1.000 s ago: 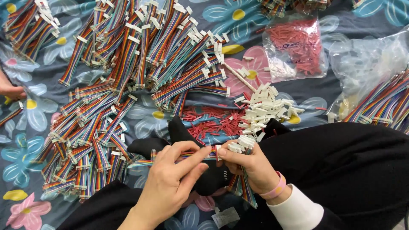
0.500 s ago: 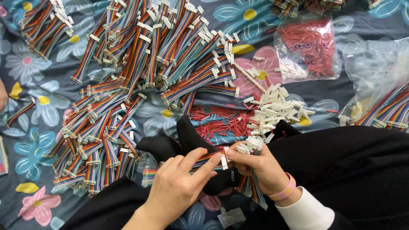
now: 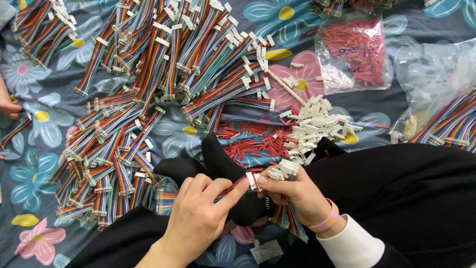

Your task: A person is organizing and bundling multi-colored ribbon cables with white connectors.

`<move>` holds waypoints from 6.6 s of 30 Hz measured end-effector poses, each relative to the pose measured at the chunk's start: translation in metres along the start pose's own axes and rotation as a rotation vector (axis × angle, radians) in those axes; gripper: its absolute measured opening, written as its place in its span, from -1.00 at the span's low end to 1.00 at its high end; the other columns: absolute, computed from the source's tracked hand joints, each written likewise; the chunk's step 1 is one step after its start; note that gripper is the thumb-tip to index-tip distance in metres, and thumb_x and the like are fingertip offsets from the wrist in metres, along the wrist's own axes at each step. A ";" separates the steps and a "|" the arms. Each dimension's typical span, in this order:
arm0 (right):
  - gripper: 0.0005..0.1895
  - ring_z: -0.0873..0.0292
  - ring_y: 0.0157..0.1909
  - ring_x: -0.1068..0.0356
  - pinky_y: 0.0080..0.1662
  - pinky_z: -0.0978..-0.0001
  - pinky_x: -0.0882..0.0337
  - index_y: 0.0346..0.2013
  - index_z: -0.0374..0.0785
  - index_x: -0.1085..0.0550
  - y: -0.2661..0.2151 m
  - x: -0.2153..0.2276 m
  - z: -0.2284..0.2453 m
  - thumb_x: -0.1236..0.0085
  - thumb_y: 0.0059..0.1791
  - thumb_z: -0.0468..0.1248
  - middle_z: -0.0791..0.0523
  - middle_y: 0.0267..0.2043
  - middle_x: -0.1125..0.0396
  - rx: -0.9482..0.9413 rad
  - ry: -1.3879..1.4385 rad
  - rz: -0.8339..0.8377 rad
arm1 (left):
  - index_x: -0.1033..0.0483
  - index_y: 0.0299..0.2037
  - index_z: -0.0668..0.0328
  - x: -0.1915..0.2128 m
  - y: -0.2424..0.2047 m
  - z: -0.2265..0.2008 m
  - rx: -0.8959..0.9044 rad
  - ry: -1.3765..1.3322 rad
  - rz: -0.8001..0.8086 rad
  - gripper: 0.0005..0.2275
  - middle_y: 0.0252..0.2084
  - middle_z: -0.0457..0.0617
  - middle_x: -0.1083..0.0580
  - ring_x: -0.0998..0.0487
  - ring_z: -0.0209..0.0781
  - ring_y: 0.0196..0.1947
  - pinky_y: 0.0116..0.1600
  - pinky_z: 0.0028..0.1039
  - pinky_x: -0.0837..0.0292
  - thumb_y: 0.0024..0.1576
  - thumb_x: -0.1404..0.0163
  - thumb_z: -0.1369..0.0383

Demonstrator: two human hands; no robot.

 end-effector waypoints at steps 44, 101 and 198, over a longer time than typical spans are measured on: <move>-0.88 0.36 -0.77 0.08 -0.68 0.56 0.15 -0.46 -0.37 -0.40 0.014 0.027 0.015 -0.10 -0.12 -0.35 0.02 -0.62 -0.26 0.044 0.108 -0.311 | -0.29 -0.44 0.03 -0.056 0.042 0.026 -0.250 0.060 0.116 -0.93 -0.50 -0.07 -0.31 -0.41 -0.10 -0.56 -0.63 -0.30 -0.24 -0.01 0.05 0.38; -0.63 0.33 -0.76 0.13 -0.65 0.47 0.17 -0.71 -0.21 -0.19 0.000 0.002 0.008 -0.17 -0.12 -0.36 0.19 -0.80 0.06 0.204 -0.152 -0.083 | -0.49 -0.39 0.06 -0.013 0.021 0.028 0.404 -0.446 -0.006 -0.93 -0.40 -0.10 -0.50 -0.52 -0.09 -0.38 -0.30 -0.34 -0.33 -0.04 0.03 0.37; -0.85 0.33 -0.74 -0.02 -0.62 0.57 0.02 -0.55 -0.37 -0.42 -0.011 -0.014 0.012 -0.18 -0.18 -0.34 -0.06 -0.68 -0.31 0.050 0.009 0.084 | -0.38 0.07 0.10 0.007 -0.003 -0.022 -0.058 0.265 -0.027 -0.69 -0.31 -0.19 -0.32 -0.27 -0.24 -0.53 -0.56 -0.45 -0.19 0.09 0.14 0.38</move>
Point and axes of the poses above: each hand's wrist, its own y-axis towards the middle knuckle, its own x-axis out of the back of the hand, z = x × y, the point moved 9 cm from there along y, towards the middle knuckle
